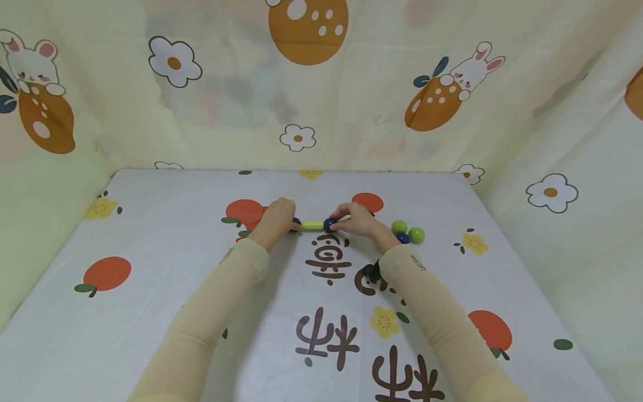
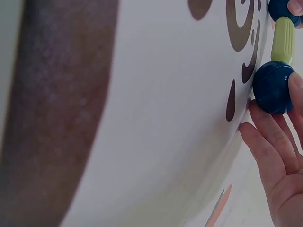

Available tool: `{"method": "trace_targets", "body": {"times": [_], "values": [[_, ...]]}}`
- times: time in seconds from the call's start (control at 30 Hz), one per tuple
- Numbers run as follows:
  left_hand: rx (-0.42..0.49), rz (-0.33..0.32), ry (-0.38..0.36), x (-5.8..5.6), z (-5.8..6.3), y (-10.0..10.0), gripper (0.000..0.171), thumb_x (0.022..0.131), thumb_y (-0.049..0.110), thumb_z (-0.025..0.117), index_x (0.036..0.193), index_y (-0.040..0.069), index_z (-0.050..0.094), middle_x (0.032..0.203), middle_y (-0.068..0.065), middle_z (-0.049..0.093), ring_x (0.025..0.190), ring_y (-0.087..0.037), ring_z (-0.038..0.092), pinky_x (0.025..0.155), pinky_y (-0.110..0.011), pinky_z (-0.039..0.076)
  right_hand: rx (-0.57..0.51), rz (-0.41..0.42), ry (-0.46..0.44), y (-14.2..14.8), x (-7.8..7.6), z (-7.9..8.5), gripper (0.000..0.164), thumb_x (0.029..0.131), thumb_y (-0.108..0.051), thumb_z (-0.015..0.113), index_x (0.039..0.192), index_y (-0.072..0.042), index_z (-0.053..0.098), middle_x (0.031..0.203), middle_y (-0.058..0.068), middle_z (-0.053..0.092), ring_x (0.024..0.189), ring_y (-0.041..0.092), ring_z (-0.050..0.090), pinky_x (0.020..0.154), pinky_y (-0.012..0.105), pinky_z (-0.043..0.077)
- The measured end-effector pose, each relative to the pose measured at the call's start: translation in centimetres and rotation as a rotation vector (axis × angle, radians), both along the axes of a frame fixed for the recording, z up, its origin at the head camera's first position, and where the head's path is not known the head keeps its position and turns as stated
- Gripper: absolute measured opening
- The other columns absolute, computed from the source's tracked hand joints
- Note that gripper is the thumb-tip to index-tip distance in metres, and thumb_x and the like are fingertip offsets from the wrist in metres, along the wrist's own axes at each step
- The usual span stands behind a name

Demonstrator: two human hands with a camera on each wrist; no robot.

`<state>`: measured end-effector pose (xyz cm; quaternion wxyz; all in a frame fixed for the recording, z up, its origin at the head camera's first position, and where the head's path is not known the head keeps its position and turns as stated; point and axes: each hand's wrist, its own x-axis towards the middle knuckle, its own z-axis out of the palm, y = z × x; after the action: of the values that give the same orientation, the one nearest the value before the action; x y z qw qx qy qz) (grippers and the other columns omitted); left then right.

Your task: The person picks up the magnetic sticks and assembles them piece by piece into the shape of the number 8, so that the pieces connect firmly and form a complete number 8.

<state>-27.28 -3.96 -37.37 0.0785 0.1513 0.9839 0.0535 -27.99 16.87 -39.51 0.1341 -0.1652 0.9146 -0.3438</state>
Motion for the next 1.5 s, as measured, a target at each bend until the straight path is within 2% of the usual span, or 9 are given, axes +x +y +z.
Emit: {"method": "trace_targets", "body": {"times": [0.13, 0.23, 0.53, 0.77, 1.0, 1.23, 1.33, 1.4, 1.5], "values": [[0.047, 0.005, -0.015, -0.1, -0.1, -0.3, 0.038, 0.073, 0.034, 0.076, 0.08, -0.001, 0.063, 0.076, -0.008, 0.059, 0.068, -0.016, 0.049, 0.064, -0.028, 0.045, -0.004, -0.005, 0.001, 0.0, 0.0, 0.0, 0.024, 0.082, -0.011, 0.069, 0.103, -0.001, 0.063, 0.104, 0.013, 0.064, 0.105, 0.026, 0.054, 0.091, 0.041, 0.04], [0.085, 0.006, -0.029, -0.2, -0.2, -0.6, 0.037, 0.073, 0.035, 0.075, 0.08, 0.0, 0.067, 0.078, -0.008, 0.062, 0.071, -0.017, 0.054, 0.068, -0.029, 0.047, -0.008, -0.014, -0.002, 0.1, 0.0, 0.0, 0.024, 0.081, -0.011, 0.069, 0.103, -0.002, 0.064, 0.103, 0.012, 0.064, 0.106, 0.026, 0.054, 0.092, 0.041, 0.04], [0.183, 0.019, -0.096, -0.1, 0.0, -1.1, 0.037, 0.075, 0.029, 0.075, 0.096, -0.001, 0.07, 0.091, -0.01, 0.067, 0.082, -0.02, 0.058, 0.076, -0.03, 0.048, -0.022, -0.011, 0.01, 0.4, 0.1, 0.1, 0.023, 0.081, -0.015, 0.07, 0.101, -0.005, 0.065, 0.103, 0.009, 0.065, 0.106, 0.025, 0.053, 0.09, 0.04, 0.04], [0.189, 0.051, -0.116, 0.2, 0.1, -0.8, 0.035, 0.08, 0.022, 0.072, 0.105, -0.002, 0.066, 0.102, -0.013, 0.064, 0.094, -0.023, 0.057, 0.083, -0.031, 0.046, -0.016, -0.025, 0.007, 0.3, -0.1, 0.2, 0.025, 0.08, -0.012, 0.071, 0.102, -0.003, 0.065, 0.103, 0.011, 0.065, 0.108, 0.025, 0.052, 0.092, 0.041, 0.039], [0.207, 0.051, -0.125, -0.2, -0.3, -1.5, 0.038, 0.084, 0.011, 0.066, 0.118, -0.003, 0.059, 0.116, -0.016, 0.059, 0.112, -0.027, 0.052, 0.094, -0.035, 0.04, -0.021, -0.062, 0.01, 0.0, -0.4, -0.2, 0.026, 0.08, -0.013, 0.071, 0.104, -0.004, 0.065, 0.104, 0.01, 0.065, 0.11, 0.024, 0.052, 0.093, 0.04, 0.039], [0.269, 0.081, -0.17, 0.2, 0.1, -4.0, 0.035, 0.088, 0.01, 0.059, 0.12, -0.003, 0.057, 0.12, -0.019, 0.056, 0.114, -0.031, 0.048, 0.094, -0.038, 0.04, -0.034, -0.094, 0.0, 0.0, -0.4, -0.2, 0.025, 0.081, -0.013, 0.07, 0.104, -0.005, 0.065, 0.106, 0.01, 0.064, 0.11, 0.024, 0.051, 0.093, 0.039, 0.039], [0.283, 0.062, -0.183, 0.7, 0.1, -5.5, 0.034, 0.089, 0.012, 0.058, 0.12, -0.003, 0.057, 0.121, -0.019, 0.055, 0.114, -0.031, 0.048, 0.094, -0.039, 0.041, -0.037, -0.098, 0.003, 0.0, -0.4, -0.2, 0.025, 0.081, -0.013, 0.07, 0.104, -0.004, 0.065, 0.106, 0.01, 0.064, 0.109, 0.025, 0.051, 0.093, 0.039, 0.04], [0.285, 0.027, -0.17, 1.1, 0.1, -6.6, 0.033, 0.089, 0.011, 0.058, 0.118, -0.004, 0.058, 0.118, -0.019, 0.057, 0.11, -0.03, 0.05, 0.092, -0.04, 0.042, -0.04, -0.104, 0.006, 0.0, -0.4, -0.2, 0.026, 0.081, -0.013, 0.07, 0.104, -0.004, 0.065, 0.106, 0.011, 0.064, 0.109, 0.025, 0.052, 0.092, 0.039, 0.04], [0.294, -0.017, -0.15, 1.7, -0.1, -8.1, 0.028, 0.089, 0.011, 0.06, 0.112, -0.003, 0.063, 0.107, -0.016, 0.062, 0.096, -0.027, 0.053, 0.083, -0.037, 0.046, -0.045, -0.108, 0.01, 0.1, -0.5, -0.3, 0.026, 0.081, -0.012, 0.07, 0.105, -0.003, 0.065, 0.106, 0.012, 0.064, 0.109, 0.026, 0.052, 0.091, 0.039, 0.041]]}}
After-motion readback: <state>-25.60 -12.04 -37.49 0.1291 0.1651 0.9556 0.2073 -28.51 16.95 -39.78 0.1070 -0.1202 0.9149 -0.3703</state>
